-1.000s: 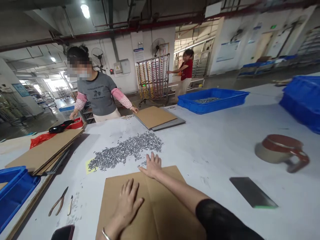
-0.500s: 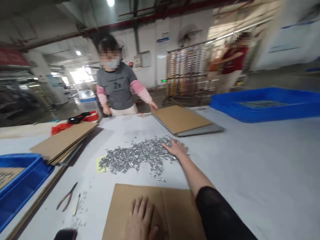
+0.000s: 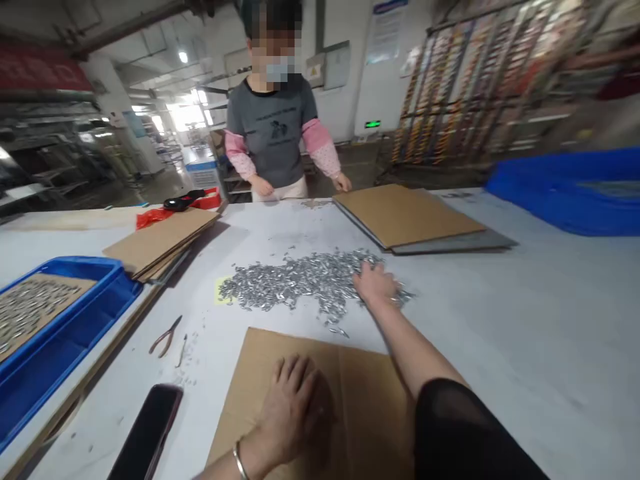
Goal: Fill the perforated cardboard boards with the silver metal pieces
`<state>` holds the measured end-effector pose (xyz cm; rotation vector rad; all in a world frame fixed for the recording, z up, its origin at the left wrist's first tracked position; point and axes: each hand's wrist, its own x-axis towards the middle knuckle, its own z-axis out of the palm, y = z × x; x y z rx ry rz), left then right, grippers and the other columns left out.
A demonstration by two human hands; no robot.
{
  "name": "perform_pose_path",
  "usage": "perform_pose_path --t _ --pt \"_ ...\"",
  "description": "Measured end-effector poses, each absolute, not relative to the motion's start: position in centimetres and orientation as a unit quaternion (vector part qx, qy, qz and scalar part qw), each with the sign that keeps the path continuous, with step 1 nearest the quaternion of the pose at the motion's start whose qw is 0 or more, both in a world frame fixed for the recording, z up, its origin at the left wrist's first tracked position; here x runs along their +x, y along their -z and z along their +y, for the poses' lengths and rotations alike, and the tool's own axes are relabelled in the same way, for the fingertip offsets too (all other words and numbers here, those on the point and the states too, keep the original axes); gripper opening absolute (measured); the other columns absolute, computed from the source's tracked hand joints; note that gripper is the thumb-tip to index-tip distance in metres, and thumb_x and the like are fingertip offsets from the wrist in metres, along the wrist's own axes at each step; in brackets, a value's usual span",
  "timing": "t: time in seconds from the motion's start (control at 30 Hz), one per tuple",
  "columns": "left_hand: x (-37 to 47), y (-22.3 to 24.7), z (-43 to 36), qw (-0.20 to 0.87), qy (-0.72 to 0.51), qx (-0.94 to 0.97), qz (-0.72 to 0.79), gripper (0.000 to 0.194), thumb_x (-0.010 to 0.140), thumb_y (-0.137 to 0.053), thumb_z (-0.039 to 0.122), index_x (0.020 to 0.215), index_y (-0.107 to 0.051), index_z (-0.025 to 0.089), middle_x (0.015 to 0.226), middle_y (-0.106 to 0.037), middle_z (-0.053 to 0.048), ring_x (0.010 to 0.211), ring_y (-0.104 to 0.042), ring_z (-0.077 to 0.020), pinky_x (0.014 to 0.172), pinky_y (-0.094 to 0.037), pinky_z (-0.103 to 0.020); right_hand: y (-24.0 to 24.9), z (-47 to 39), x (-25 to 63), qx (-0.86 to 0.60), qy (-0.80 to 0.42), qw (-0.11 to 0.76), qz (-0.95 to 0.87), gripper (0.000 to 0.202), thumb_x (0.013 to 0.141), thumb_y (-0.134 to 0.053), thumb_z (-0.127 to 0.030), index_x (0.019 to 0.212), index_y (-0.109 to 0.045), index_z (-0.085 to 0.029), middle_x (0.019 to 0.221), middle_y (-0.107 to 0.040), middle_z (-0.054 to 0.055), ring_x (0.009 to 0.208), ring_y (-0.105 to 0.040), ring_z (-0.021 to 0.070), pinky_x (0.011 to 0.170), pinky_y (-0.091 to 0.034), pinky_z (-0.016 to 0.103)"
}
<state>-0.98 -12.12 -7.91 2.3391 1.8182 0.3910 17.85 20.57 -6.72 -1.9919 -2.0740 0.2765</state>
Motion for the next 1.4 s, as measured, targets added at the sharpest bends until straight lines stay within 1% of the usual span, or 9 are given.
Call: perform_pose_path --t 0.17,0.5,0.67,0.83,0.97,1.07,1.2,1.3,1.4 --pt "-2.0 9.9 -10.8 -0.052 -0.161 0.801 0.574 0.049 0.098 -0.052 0.034 0.146 -0.055 0.021 0.153 -0.053 -0.014 0.140 -0.047 -0.0355 0.113 -0.039 -0.059 2.1 19.5 16.5 -0.713 -0.140 0.091 -0.681 0.049 0.099 -0.047 -0.028 0.146 -0.048 -0.012 0.144 -0.048 0.027 0.128 -0.053 0.0374 0.100 -0.045 0.049" --pt "-3.3 12.2 -8.7 -0.174 -0.228 0.808 0.515 0.044 0.097 -0.054 0.035 0.138 -0.061 0.022 0.145 -0.061 -0.012 0.133 -0.054 -0.0334 0.107 -0.045 -0.055 1.5 21.7 18.2 -0.706 -0.198 0.173 -0.657 0.049 0.085 -0.070 -0.021 0.133 -0.061 -0.017 0.128 -0.065 0.016 0.115 -0.064 0.0275 0.097 -0.047 0.034" --pt "-2.9 10.9 -9.3 -0.125 -0.200 0.809 0.538 0.044 0.098 -0.055 0.036 0.138 -0.060 0.021 0.147 -0.059 -0.014 0.135 -0.052 -0.0348 0.109 -0.043 -0.056 0.9 22.1 19.4 -0.696 -0.260 0.248 -0.622 0.039 0.083 -0.068 -0.019 0.123 -0.067 -0.016 0.100 -0.074 0.007 0.097 -0.067 0.0221 0.089 -0.051 0.030" --pt "-2.2 9.3 -9.9 -0.026 -0.193 0.805 0.560 0.046 0.100 -0.052 0.035 0.142 -0.056 0.018 0.150 -0.055 -0.018 0.139 -0.048 -0.0382 0.114 -0.037 -0.062 0.7 19.5 19.5 -0.651 -0.367 0.309 -0.589 0.040 0.083 -0.071 -0.025 0.120 -0.063 -0.015 0.069 -0.065 -0.002 0.053 -0.057 0.0122 0.055 -0.051 0.024" --pt "-2.3 9.2 -9.4 0.064 -0.304 0.753 0.580 0.043 0.102 -0.048 0.033 0.140 -0.054 0.015 0.144 -0.057 -0.021 0.136 -0.051 -0.0344 0.114 -0.040 -0.061 0.8 13.6 18.3 -0.524 -0.555 0.348 -0.544 0.040 0.072 -0.078 -0.019 0.109 -0.063 -0.018 0.058 -0.061 -0.006 0.041 -0.049 0.0092 0.040 -0.042 0.019" --pt "-3.0 9.2 -8.4 0.149 -0.412 0.677 0.592 0.036 0.102 -0.042 0.029 0.133 -0.055 0.015 0.133 -0.062 -0.019 0.127 -0.059 -0.0284 0.111 -0.046 -0.053 1.3 7.9 16.4 -0.491 -0.615 0.292 -0.544 0.036 0.069 -0.077 -0.015 0.103 -0.064 -0.018 0.055 -0.062 -0.006 0.039 -0.047 0.0087 0.037 -0.037 0.017" --pt "-4.2 8.1 -7.4 0.192 -0.429 0.635 0.613 0.032 0.099 -0.042 0.022 0.126 -0.057 0.012 0.126 -0.066 -0.019 0.120 -0.063 -0.0269 0.108 -0.049 -0.051 2.6 0.8 13.5 -0.466 -0.549 0.222 -0.657 0.026 0.072 -0.073 -0.014 0.098 -0.069 -0.018 0.062 -0.067 -0.004 0.050 -0.057 0.0107 0.047 -0.043 0.018" --pt "-4.8 6.9 -8.1 0.185 -0.412 0.644 0.618 0.029 0.097 -0.042 0.018 0.120 -0.061 0.014 0.121 -0.069 -0.017 0.116 -0.065 -0.0265 0.106 -0.050 -0.051 3.4 -3.5 12.3 -0.399 -0.394 0.202 -0.803 0.028 0.075 -0.075 -0.017 0.103 -0.073 -0.019 0.091 -0.075 0.002 0.080 -0.068 0.0175 0.071 -0.051 0.025" --pt "-5.2 6.2 -10.2 0.185 -0.385 0.672 0.605 0.026 0.095 -0.046 0.016 0.115 -0.064 0.017 0.118 -0.071 -0.014 0.113 -0.066 -0.0260 0.104 -0.053 -0.049 3.6 -7.3 13.0 -0.248 -0.250 0.159 -0.922 0.024 0.084 -0.070 -0.018 0.108 -0.073 -0.020 0.117 -0.072 0.009 0.104 -0.064 0.0229 0.092 -0.049 0.034"
